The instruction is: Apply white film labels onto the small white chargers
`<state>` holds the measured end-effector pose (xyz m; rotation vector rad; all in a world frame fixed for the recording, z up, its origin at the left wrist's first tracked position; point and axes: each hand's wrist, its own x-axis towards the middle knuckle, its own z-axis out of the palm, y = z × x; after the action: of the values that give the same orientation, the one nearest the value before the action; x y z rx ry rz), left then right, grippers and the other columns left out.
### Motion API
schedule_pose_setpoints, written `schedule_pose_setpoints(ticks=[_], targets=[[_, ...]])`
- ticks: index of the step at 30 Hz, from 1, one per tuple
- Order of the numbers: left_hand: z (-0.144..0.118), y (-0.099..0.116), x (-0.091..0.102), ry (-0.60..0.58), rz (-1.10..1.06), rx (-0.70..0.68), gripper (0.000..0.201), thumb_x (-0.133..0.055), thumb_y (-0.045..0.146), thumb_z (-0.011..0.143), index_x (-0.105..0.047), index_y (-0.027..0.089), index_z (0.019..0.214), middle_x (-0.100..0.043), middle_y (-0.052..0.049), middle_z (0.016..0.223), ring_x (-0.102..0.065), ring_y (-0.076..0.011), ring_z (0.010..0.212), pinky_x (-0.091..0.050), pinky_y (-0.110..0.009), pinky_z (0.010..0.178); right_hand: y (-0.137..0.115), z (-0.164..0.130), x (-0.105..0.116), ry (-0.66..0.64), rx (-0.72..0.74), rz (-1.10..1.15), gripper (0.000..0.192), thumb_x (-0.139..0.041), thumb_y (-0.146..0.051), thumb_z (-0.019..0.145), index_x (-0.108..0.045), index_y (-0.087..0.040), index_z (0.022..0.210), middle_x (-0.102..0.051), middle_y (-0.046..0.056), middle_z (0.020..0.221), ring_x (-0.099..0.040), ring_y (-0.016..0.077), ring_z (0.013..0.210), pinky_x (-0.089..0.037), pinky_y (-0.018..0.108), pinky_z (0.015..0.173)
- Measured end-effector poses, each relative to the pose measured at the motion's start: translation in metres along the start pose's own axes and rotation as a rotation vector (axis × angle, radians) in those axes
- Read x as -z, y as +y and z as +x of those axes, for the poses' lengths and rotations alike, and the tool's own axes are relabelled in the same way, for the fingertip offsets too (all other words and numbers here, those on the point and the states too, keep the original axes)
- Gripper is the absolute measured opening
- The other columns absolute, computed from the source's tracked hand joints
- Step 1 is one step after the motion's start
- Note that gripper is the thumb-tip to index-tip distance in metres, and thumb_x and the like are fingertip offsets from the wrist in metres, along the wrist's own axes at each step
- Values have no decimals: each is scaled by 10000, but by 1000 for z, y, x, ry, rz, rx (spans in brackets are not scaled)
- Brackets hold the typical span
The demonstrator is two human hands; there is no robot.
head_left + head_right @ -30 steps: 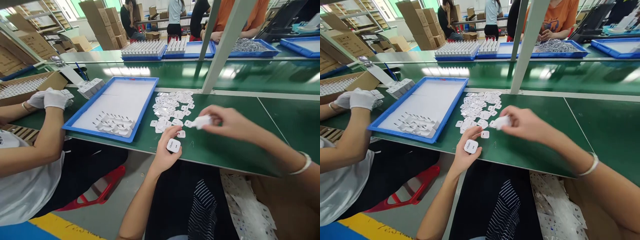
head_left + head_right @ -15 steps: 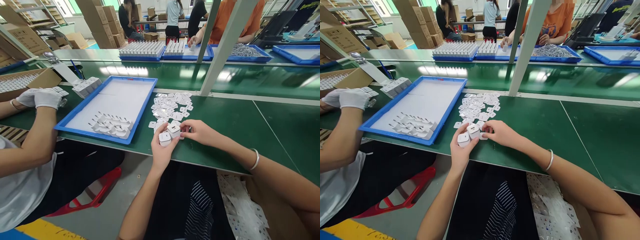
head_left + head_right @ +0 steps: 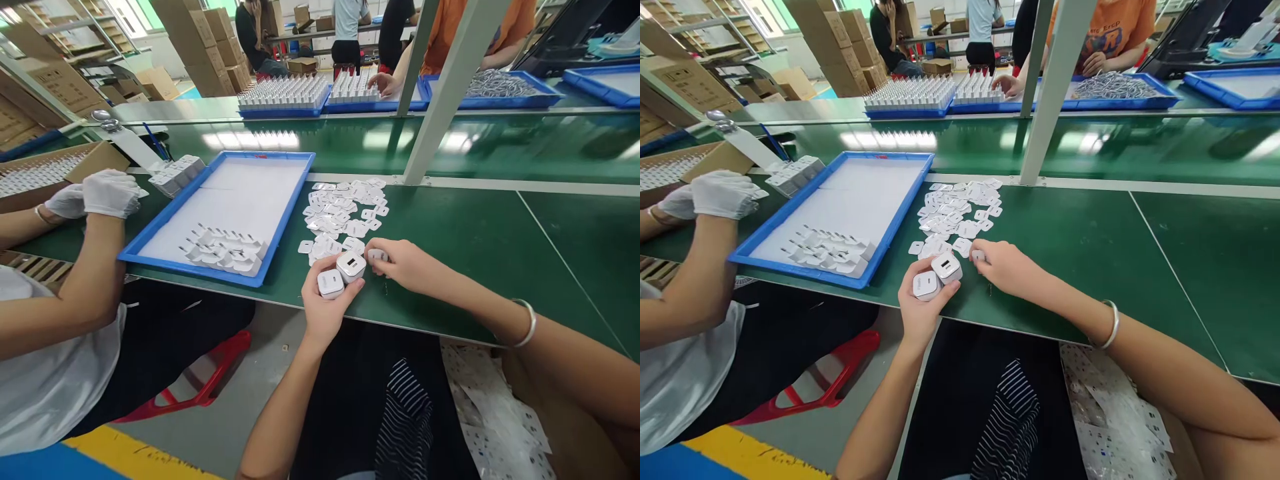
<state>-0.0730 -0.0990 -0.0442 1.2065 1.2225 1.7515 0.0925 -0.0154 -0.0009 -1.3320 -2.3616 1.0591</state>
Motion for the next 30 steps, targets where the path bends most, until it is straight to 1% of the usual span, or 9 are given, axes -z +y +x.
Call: schedule_pose_setpoints(ticks=[2,6,8,11,15,19,23,25,30], targets=[[0,-1,1,-20,-10,4,404,-866,197,668,-694,194,1033,-749,-52,997,-716,-193,940,-577,-279,810,1,-3,8,-3,-43,57,169,-449,-237,928,-584,-239,1031,-552,-30,645,-509,159,575,-353,277,559],[-1,-2,3,-130,-62,60,397,-832,208,714,-682,202,1081,-741,-90,1092,-720,-233,989,-582,-328,833,4,-7,19,48,-52,133,289,-513,-192,865,-433,-235,1139,-316,-111,543,-316,125,483,-274,255,480],[-1,-2,5,-169,-60,73,405,-832,207,715,-680,204,1091,-742,-90,1084,-722,-225,951,-582,-321,807,5,-8,20,80,21,170,263,-548,-166,825,-446,-221,1061,-319,-114,548,-306,111,492,-270,250,486],[-1,-3,7,-218,-30,57,406,-834,189,713,-689,216,1091,-742,-65,1061,-699,-182,919,-562,-270,787,8,-7,18,124,224,128,159,-577,-148,805,-584,-186,958,-306,-96,548,-309,102,506,-291,262,532],[2,-1,9,-310,-4,83,399,-831,168,716,-690,229,1084,-735,-38,1038,-672,-142,879,-538,-221,748,11,-4,18,130,293,101,216,-559,-254,916,-731,-184,1027,-484,-21,656,-420,123,569,-351,283,571],[4,4,9,-375,-3,69,407,-811,136,729,-683,224,1105,-739,-51,1090,-682,-150,933,-542,-229,795,14,-2,21,190,342,192,214,-545,-291,958,-749,-226,961,-618,75,975,-593,187,858,-471,321,730],[3,6,8,-364,-18,57,409,-795,117,739,-680,219,1117,-734,-72,1147,-692,-164,963,-551,-252,822,11,-8,23,149,205,401,179,-541,-288,984,-542,-231,1154,-622,-20,686,-563,144,638,-472,287,631],[2,4,7,-360,-13,57,412,-797,119,737,-682,218,1120,-736,-77,1143,-696,-172,953,-555,-261,809,6,-12,25,110,156,511,229,-584,-257,963,-462,-241,1156,-594,-63,611,-528,124,574,-451,255,579],[0,0,5,-230,4,5,415,-807,128,730,-686,222,1116,-743,-69,1119,-711,-191,964,-571,-287,827,-8,-20,28,4,99,757,151,-664,-247,915,-609,-182,1040,-638,-17,630,-553,98,569,-439,213,531]])
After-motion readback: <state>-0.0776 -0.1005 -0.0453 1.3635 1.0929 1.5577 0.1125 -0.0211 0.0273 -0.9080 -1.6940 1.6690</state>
